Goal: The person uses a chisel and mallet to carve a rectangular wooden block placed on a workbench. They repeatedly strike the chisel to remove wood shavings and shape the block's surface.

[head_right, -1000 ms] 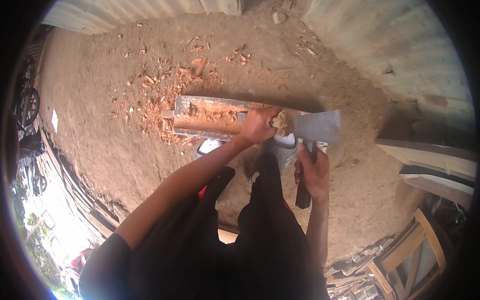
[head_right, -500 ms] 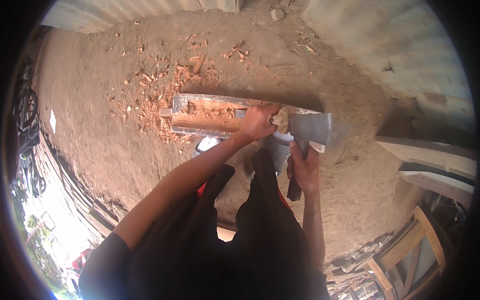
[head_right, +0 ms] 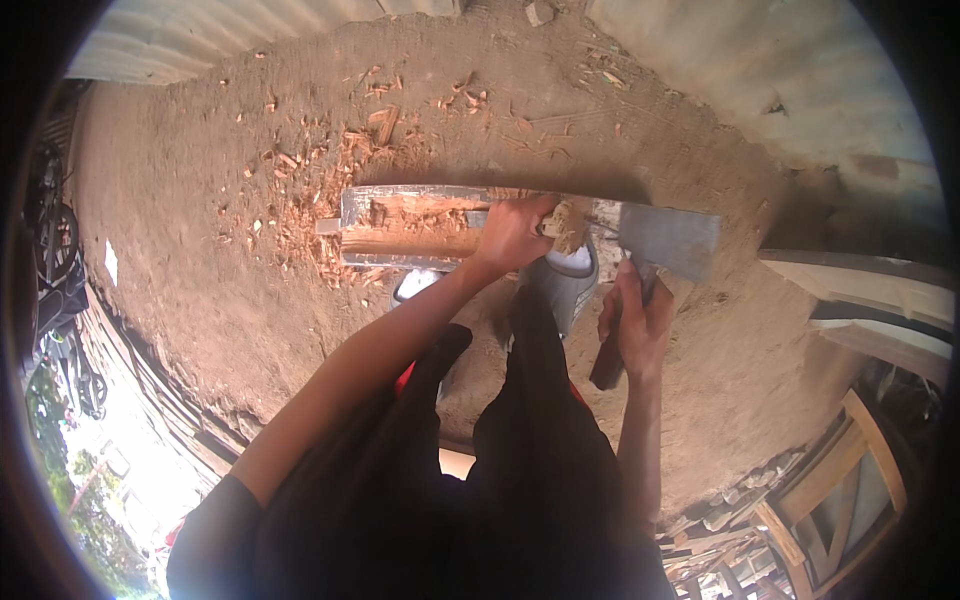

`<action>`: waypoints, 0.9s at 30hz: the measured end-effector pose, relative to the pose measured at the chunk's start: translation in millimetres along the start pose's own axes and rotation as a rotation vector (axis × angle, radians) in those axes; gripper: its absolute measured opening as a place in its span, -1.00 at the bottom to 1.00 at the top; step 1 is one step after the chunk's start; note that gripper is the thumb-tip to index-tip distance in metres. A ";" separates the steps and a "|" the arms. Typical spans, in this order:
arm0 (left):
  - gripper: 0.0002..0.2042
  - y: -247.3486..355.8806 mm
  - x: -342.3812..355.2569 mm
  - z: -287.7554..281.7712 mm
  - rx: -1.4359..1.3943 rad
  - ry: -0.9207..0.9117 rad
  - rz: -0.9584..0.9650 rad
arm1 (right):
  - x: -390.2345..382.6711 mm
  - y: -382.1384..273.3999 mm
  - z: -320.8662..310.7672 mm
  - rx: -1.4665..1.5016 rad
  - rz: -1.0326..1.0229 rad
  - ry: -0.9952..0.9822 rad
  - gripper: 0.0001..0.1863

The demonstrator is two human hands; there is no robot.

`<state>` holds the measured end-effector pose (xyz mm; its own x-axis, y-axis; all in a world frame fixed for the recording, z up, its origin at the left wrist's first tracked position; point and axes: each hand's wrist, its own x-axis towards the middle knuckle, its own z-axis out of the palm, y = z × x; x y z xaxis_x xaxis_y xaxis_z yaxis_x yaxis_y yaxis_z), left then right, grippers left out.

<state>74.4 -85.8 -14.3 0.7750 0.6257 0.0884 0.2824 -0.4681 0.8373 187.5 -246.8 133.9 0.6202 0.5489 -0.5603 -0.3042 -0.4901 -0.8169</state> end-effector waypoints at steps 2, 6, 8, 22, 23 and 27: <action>-0.71 -0.1 -2.3 1.3 0.023 -0.030 -0.019 | 0.7 8.9 11.8 -0.025 0.056 0.023 -0.62; -0.71 1.2 -0.2 -1.2 0.037 -0.047 -0.015 | 11.0 19.6 14.2 -0.294 0.059 -0.065 -0.62; -0.71 -0.8 -1.1 -4.1 0.055 -0.033 -0.006 | 15.6 0.6 1.2 -0.352 0.047 -0.088 -0.61; -0.76 -6.3 -10.8 -11.7 0.057 0.027 -0.022 | -5.8 8.9 21.8 -0.070 0.087 -0.104 -0.62; -0.76 -6.6 -11.0 -11.2 0.087 0.009 -0.041 | -3.9 9.4 26.8 -0.124 0.119 -0.156 -0.62; -0.76 -15.2 -17.8 -19.2 0.141 -0.037 -0.064 | 8.3 7.3 20.4 -0.244 0.111 -0.287 -0.61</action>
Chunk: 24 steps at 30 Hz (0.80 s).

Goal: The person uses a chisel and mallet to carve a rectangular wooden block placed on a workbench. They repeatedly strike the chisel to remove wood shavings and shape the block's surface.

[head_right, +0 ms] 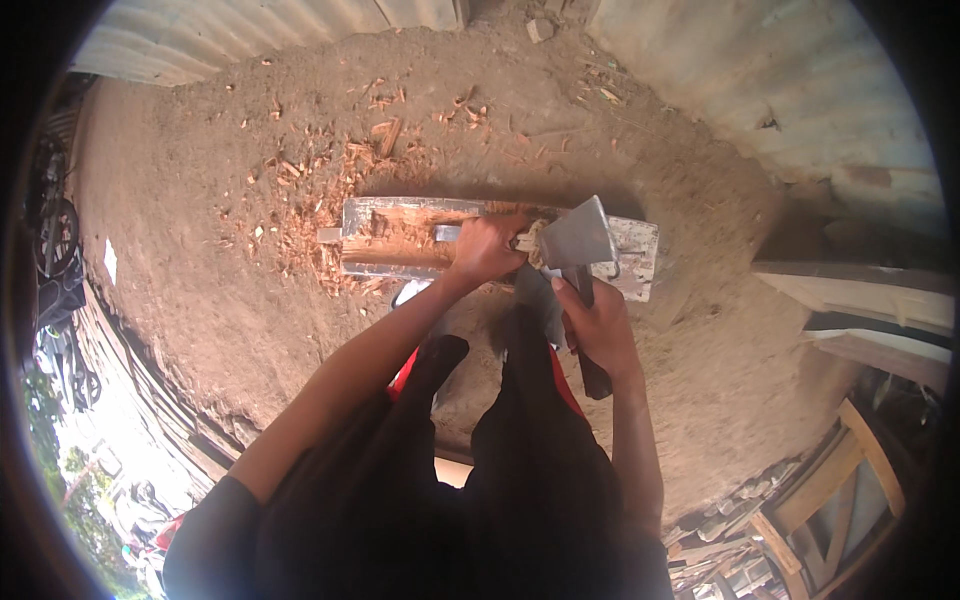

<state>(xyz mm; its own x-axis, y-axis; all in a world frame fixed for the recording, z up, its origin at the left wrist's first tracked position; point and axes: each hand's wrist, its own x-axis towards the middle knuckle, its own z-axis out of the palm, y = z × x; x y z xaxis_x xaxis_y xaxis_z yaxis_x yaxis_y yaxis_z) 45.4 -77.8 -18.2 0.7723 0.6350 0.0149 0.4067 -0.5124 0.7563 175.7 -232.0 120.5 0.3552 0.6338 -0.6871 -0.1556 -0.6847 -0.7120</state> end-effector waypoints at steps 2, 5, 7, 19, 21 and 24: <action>-0.76 -0.7 -0.2 -4.7 -0.012 0.026 -0.013 | -1.4 -4.4 -2.4 0.031 0.031 0.014 -0.60; -0.75 2.6 -5.2 -10.4 -0.075 0.032 0.033 | -13.3 -5.5 -6.1 0.098 0.102 0.100 -0.59; -0.73 9.0 -5.7 -10.3 -0.139 0.008 0.088 | -21.4 1.6 -14.2 0.134 0.137 0.144 -0.58; -0.56 33.7 6.3 11.8 -0.251 0.016 0.087 | -51.1 5.8 -20.4 0.156 0.085 0.275 -0.61; -0.54 32.7 5.8 13.3 -0.235 0.046 0.063 | -52.6 -3.2 -14.3 0.192 0.063 0.303 -0.63; -0.56 34.6 0.2 14.2 -0.252 0.074 0.123 | -55.0 -16.5 -13.3 0.167 0.072 0.255 -0.59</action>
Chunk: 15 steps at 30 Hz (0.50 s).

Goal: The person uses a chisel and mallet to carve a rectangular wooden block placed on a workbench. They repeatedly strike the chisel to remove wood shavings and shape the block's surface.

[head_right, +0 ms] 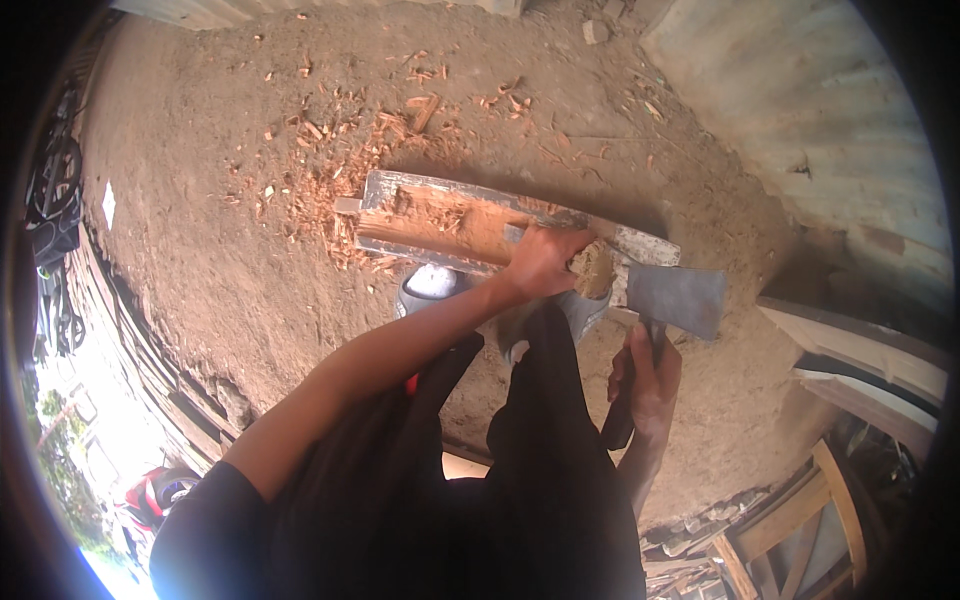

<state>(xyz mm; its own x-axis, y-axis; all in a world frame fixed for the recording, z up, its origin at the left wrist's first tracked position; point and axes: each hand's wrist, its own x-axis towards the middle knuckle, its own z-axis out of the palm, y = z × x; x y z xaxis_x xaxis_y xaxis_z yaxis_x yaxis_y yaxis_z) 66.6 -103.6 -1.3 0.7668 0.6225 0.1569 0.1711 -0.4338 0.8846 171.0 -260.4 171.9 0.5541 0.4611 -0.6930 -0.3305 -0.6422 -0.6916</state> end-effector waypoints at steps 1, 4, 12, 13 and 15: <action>-0.56 0.7 0.2 0.8 0.007 -0.009 -0.001 | 0.1 -2.2 -0.4 -0.017 -0.003 -0.010 -0.58; -0.58 1.2 1.5 2.5 0.023 -0.036 -0.003 | 1.1 -1.6 -0.6 -0.038 -0.014 -0.019 -0.59; -0.74 -8.4 4.0 11.2 -0.007 -0.002 -0.004 | 19.4 6.0 7.9 -0.253 -0.059 0.015 -0.65; -0.73 -10.2 3.7 10.3 0.003 -0.002 -0.014 | 20.3 2.4 2.8 -0.242 -0.059 0.006 -0.65; -0.73 -10.6 7.2 14.5 0.007 -0.009 -0.022 | 20.5 10.8 -0.3 -0.106 -0.078 0.039 -0.65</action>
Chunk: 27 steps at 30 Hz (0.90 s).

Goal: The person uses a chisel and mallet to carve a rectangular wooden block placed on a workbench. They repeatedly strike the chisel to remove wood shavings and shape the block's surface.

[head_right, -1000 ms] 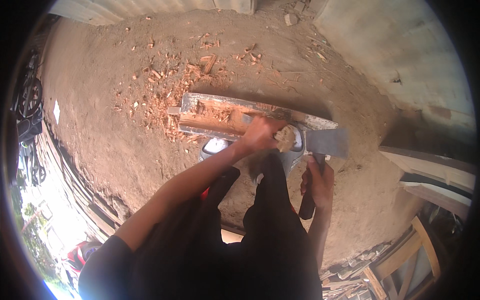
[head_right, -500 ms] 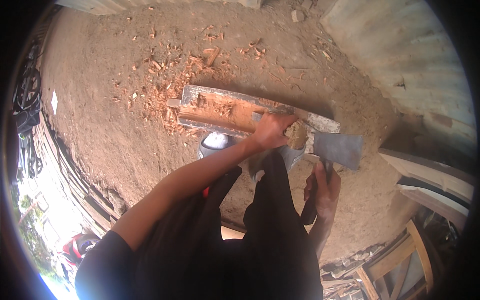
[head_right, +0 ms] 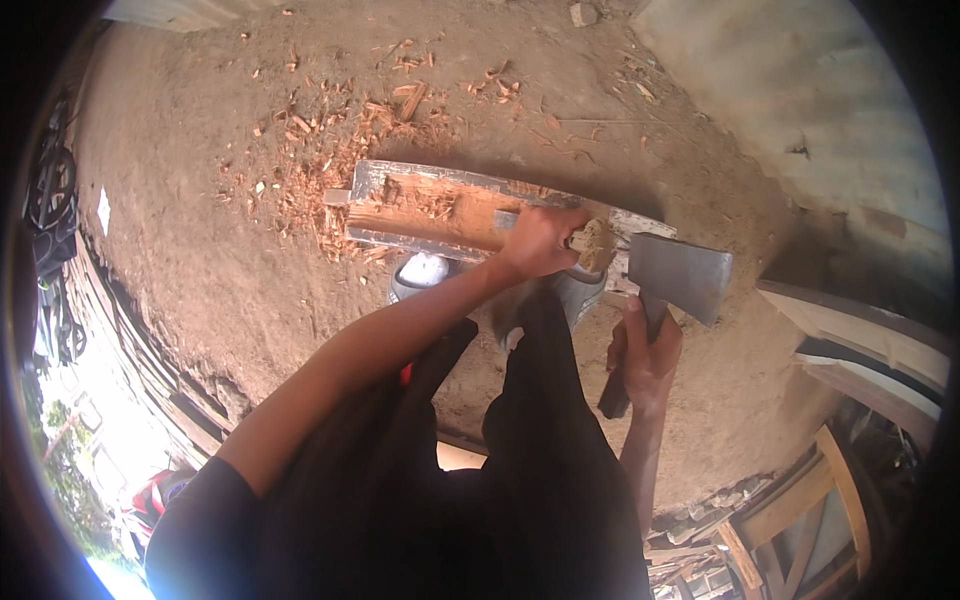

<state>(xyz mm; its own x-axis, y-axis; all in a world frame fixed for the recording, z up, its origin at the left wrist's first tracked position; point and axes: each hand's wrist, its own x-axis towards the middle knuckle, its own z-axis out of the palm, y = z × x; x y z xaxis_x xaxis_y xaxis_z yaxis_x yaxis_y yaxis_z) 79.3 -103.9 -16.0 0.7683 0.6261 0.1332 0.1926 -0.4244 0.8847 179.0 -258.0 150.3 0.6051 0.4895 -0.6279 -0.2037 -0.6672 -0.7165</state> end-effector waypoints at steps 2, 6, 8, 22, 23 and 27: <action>-0.66 -2.1 -0.7 2.9 0.002 0.012 0.015 | -0.5 7.5 9.5 0.079 -0.024 0.020 -0.64; -0.61 -9.4 -13.8 -1.3 0.049 -0.001 0.061 | 8.5 6.1 5.5 -0.072 0.106 -0.127 -0.63; -0.62 -6.7 -8.0 -0.3 0.058 0.012 0.038 | 10.1 16.9 6.2 0.071 0.048 -0.061 -0.63; -0.69 11.6 -1.1 -6.5 -0.001 0.060 -0.022 | -12.8 0.4 -1.1 0.024 0.017 -0.044 -0.65; -0.70 10.8 -1.2 -4.9 -0.027 0.094 -0.034 | -11.9 1.4 -0.9 0.026 0.017 -0.033 -0.65; -0.72 2.0 -0.2 -3.5 -0.031 0.116 -0.026 | -5.3 5.7 7.0 -0.023 0.047 -0.051 -0.64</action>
<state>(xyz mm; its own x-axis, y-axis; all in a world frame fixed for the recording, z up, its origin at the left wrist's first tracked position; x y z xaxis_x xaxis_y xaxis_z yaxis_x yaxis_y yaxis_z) 77.4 -102.6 -12.7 0.6873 0.7087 0.1594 0.1910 -0.3881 0.9016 169.3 -260.5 147.4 0.5553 0.4848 -0.6757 -0.2129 -0.7025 -0.6790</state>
